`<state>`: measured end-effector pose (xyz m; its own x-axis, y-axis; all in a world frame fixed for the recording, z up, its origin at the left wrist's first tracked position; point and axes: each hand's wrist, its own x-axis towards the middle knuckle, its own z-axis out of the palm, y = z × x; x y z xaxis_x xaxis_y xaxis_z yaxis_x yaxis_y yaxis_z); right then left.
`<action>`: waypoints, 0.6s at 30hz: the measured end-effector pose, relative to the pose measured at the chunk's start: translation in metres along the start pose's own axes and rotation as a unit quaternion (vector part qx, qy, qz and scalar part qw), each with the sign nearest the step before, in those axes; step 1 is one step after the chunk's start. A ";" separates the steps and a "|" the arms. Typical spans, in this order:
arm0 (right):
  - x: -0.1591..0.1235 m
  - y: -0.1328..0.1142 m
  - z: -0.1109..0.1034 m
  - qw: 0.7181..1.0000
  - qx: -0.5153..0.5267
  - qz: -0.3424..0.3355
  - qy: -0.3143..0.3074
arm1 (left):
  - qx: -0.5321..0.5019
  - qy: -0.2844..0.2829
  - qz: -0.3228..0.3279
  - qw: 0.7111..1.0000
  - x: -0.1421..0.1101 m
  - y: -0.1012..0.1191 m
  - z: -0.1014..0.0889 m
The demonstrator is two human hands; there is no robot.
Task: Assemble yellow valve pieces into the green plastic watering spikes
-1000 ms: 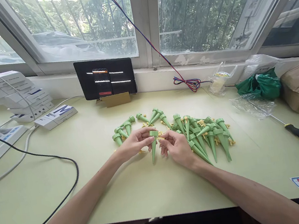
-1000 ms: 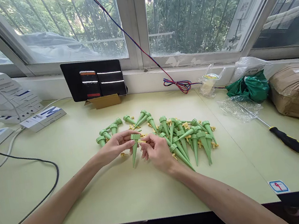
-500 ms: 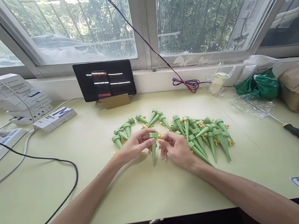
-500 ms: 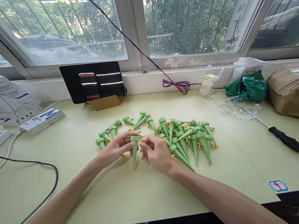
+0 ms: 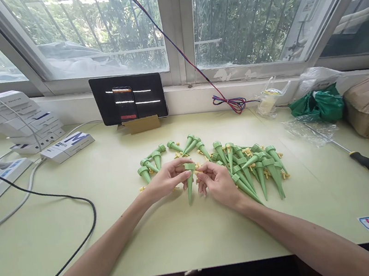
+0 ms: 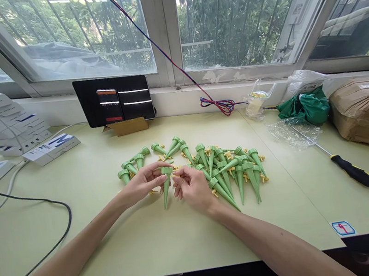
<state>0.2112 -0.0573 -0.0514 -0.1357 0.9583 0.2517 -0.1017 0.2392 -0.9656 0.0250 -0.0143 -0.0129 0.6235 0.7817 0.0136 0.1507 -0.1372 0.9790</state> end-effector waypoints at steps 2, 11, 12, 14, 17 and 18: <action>0.000 0.001 0.000 1.000 0.006 0.004 -0.001 | 0.011 0.002 0.014 1.000 0.000 0.000 0.000; -0.002 -0.002 0.000 1.000 -0.016 -0.009 -0.005 | -0.013 0.002 -0.007 1.000 0.000 -0.001 -0.001; -0.001 -0.003 0.000 1.000 -0.014 -0.008 -0.004 | -0.015 0.002 -0.006 1.000 0.000 -0.001 -0.001; -0.001 -0.003 0.000 1.000 -0.006 0.000 -0.004 | -0.011 0.001 0.001 1.000 0.000 -0.001 0.000; 0.000 -0.003 0.000 1.000 0.014 0.015 -0.007 | 0.000 -0.003 0.020 1.000 0.000 0.000 0.000; 0.001 -0.003 0.000 1.000 0.018 0.018 -0.008 | 0.003 -0.004 0.024 1.000 0.000 0.000 0.000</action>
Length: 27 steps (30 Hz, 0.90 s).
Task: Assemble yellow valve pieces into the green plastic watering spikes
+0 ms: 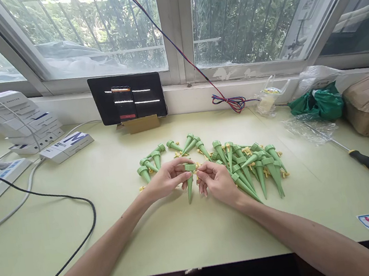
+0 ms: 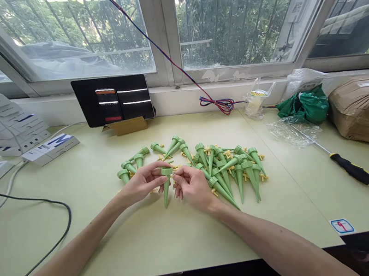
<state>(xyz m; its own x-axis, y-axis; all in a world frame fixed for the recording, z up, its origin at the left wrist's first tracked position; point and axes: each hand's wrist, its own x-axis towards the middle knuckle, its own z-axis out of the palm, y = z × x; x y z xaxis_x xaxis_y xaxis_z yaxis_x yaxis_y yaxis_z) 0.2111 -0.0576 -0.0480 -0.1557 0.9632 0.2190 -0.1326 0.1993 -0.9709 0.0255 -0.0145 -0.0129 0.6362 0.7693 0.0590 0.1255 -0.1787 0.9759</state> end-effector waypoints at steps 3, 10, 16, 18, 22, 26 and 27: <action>0.000 0.000 0.000 1.000 -0.002 0.000 0.000 | 0.000 0.001 -0.003 1.000 0.000 0.001 0.000; -0.002 -0.001 -0.001 1.000 -0.018 -0.016 0.001 | -0.012 -0.002 -0.019 1.000 0.000 -0.001 0.000; 0.000 0.001 -0.002 1.000 0.007 0.011 -0.003 | 0.007 0.001 -0.002 1.000 0.000 0.000 0.001; 0.000 0.001 -0.002 1.000 0.003 0.008 -0.002 | 0.002 -0.001 -0.005 1.000 0.000 -0.001 0.001; -0.001 -0.002 -0.001 1.000 -0.018 -0.017 0.002 | -0.013 -0.004 -0.022 1.000 0.000 -0.002 0.000; -0.001 -0.004 0.000 1.000 -0.010 -0.007 0.001 | -0.012 -0.004 -0.022 1.000 0.000 -0.002 0.000; -0.001 -0.004 0.000 1.000 -0.001 0.002 0.000 | -0.010 -0.003 -0.020 1.000 0.000 -0.002 0.000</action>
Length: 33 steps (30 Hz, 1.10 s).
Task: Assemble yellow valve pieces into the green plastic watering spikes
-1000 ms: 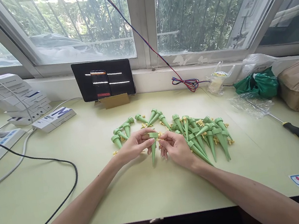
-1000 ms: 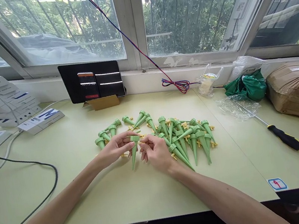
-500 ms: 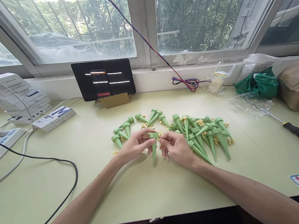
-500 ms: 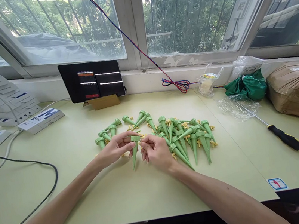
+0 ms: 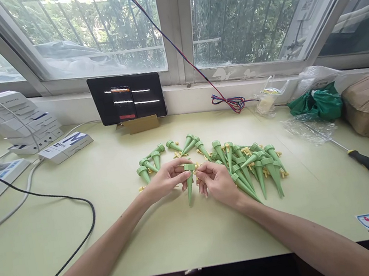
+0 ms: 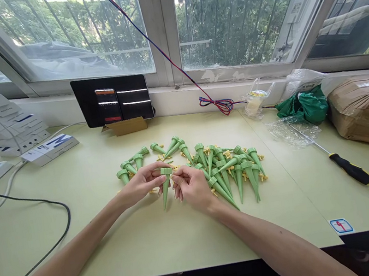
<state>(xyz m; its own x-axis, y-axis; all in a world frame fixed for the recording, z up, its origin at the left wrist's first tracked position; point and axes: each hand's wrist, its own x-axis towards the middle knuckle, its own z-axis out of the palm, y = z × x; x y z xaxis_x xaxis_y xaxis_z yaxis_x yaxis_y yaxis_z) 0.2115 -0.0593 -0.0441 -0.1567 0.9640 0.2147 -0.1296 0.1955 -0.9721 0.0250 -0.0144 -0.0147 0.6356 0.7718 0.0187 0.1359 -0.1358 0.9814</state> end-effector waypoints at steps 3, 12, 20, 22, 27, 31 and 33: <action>0.002 0.001 -0.001 0.999 0.020 0.025 -0.007 | 0.004 0.003 0.006 1.000 0.000 0.000 0.001; -0.002 0.001 -0.002 0.999 -0.042 -0.026 0.002 | -0.012 -0.004 -0.007 1.000 0.000 0.001 0.001; 0.002 0.004 -0.003 1.000 0.012 0.015 -0.013 | 0.024 0.003 0.023 0.999 0.000 -0.001 0.001; 0.001 0.004 -0.003 1.000 0.006 0.008 -0.010 | 0.021 0.001 0.025 0.999 0.000 -0.001 0.001; -0.001 0.003 -0.002 0.998 -0.052 -0.031 -0.002 | 0.002 -0.009 0.001 1.000 0.000 0.001 0.000; -0.001 0.003 -0.001 0.998 -0.054 -0.030 0.000 | 0.003 -0.010 0.001 1.000 0.000 0.000 -0.001; 0.000 0.003 0.000 0.999 -0.028 -0.017 -0.001 | 0.001 -0.011 0.013 1.000 0.000 -0.001 -0.001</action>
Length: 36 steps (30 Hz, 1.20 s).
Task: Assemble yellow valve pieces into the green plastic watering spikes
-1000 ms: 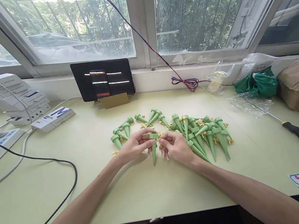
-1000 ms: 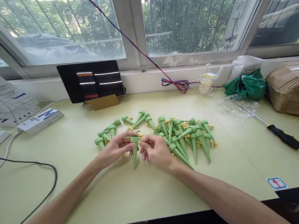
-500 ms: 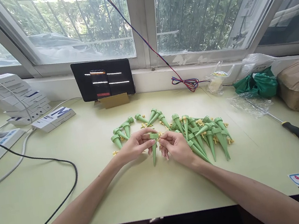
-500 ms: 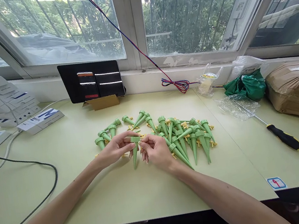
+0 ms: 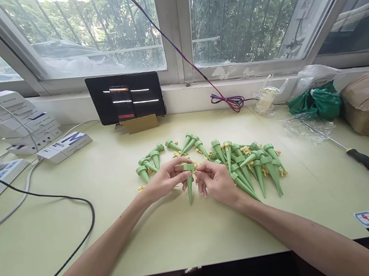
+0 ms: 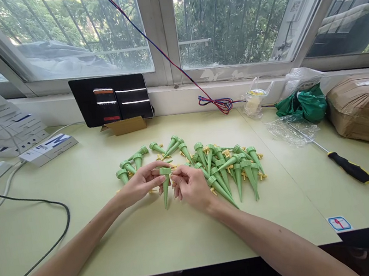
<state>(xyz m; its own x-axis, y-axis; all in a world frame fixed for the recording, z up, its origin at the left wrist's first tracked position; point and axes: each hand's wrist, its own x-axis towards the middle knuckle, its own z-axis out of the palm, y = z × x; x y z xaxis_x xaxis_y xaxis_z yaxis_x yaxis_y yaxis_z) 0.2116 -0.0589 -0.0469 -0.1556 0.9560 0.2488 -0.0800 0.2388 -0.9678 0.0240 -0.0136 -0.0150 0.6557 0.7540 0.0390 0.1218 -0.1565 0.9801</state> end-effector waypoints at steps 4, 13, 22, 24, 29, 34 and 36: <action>0.001 -0.001 0.001 0.999 0.030 0.013 -0.004 | 0.001 -0.002 0.009 1.000 0.000 0.001 0.001; -0.003 -0.002 -0.002 0.996 -0.076 -0.034 -0.006 | 0.002 -0.005 -0.025 1.000 -0.002 0.003 -0.001; -0.002 -0.003 0.001 1.000 0.000 -0.011 -0.005 | 0.002 -0.004 -0.022 1.000 -0.001 -0.001 -0.003; -0.002 -0.004 0.001 1.000 0.006 -0.008 -0.005 | 0.003 -0.002 -0.022 1.000 -0.001 -0.001 -0.003; -0.001 -0.003 0.001 1.000 -0.004 -0.014 -0.002 | -0.002 0.003 -0.031 1.000 -0.001 0.001 -0.003; -0.002 -0.003 0.002 1.000 0.003 -0.015 -0.005 | -0.053 0.005 -0.045 0.998 0.000 0.003 -0.001; -0.002 -0.005 0.003 1.000 0.007 -0.013 -0.005 | -0.096 0.000 -0.051 0.994 0.001 0.003 -0.001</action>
<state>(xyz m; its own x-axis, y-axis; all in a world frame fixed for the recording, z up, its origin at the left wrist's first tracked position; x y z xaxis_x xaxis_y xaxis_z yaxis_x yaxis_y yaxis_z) 0.2097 -0.0624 -0.0427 -0.1640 0.9477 0.2737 -0.0978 0.2605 -0.9605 0.0243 -0.0131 -0.0122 0.6466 0.7602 -0.0633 0.0429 0.0466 0.9980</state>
